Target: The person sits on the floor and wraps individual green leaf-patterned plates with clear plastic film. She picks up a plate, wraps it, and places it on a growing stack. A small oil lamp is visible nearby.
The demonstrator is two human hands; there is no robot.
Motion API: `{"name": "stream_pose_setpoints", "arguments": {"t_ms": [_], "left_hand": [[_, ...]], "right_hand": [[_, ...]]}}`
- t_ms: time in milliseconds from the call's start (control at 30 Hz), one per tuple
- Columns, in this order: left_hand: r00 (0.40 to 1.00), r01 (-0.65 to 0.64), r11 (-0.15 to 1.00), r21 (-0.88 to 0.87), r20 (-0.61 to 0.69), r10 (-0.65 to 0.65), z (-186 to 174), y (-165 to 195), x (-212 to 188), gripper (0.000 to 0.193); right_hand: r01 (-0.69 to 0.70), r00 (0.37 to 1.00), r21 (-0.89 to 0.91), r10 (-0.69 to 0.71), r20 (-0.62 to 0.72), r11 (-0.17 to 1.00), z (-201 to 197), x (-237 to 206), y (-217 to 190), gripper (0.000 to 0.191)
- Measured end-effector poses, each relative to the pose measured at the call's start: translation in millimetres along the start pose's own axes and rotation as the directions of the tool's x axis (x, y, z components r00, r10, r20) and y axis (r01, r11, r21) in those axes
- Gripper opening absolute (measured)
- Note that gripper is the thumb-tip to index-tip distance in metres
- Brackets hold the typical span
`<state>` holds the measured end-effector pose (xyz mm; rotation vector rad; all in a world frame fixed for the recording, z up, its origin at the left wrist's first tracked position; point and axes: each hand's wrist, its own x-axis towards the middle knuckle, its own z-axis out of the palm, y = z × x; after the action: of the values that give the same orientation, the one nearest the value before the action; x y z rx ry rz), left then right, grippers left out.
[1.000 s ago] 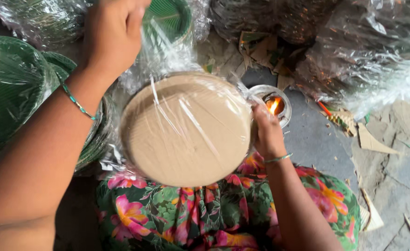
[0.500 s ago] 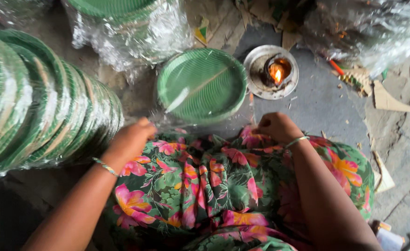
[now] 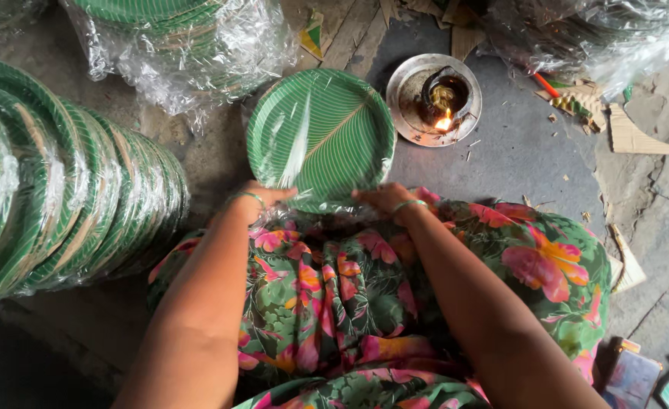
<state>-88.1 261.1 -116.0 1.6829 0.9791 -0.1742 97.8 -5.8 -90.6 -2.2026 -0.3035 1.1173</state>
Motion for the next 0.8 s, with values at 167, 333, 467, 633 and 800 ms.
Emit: {"name": "stream_pose_setpoints", "arguments": {"t_ms": [167, 333, 467, 633, 800], "left_hand": [[0.846, 0.333, 0.904, -0.268, 0.508, -0.161, -37.9, 25.3, -17.7, 0.04], [0.941, -0.182, 0.875, -0.448, 0.179, 0.287, -20.5, 48.7, -57.5, 0.021], [0.733, -0.549, 0.672, 0.497, -0.1, 0.673, -8.2, 80.4, -129.4, 0.018], [0.374, -0.353, -0.051, 0.934, 0.191, 0.908, -84.3, 141.9, -283.5, 0.009], [0.499, -0.773, 0.505, 0.383, -0.123, 0.858, -115.6, 213.8, -244.7, 0.014]], "right_hand": [[0.162, 0.955, 0.317, -0.229, 0.188, 0.935, -58.6, -21.8, 3.9, 0.013], [0.454, 0.886, 0.186, -0.464, 0.008, 0.871, -84.5, -29.9, -7.9, 0.02], [0.522, 0.702, -0.605, -0.705, -0.095, 0.601, -95.3, -79.4, -20.7, 0.016], [0.683, 0.286, -0.731, -0.915, 0.283, -0.013, -195.9, -229.0, -40.7, 0.028], [0.872, 0.488, 0.276, -0.749, -0.448, 0.404, -209.0, -199.7, -118.8, 0.021]]}}
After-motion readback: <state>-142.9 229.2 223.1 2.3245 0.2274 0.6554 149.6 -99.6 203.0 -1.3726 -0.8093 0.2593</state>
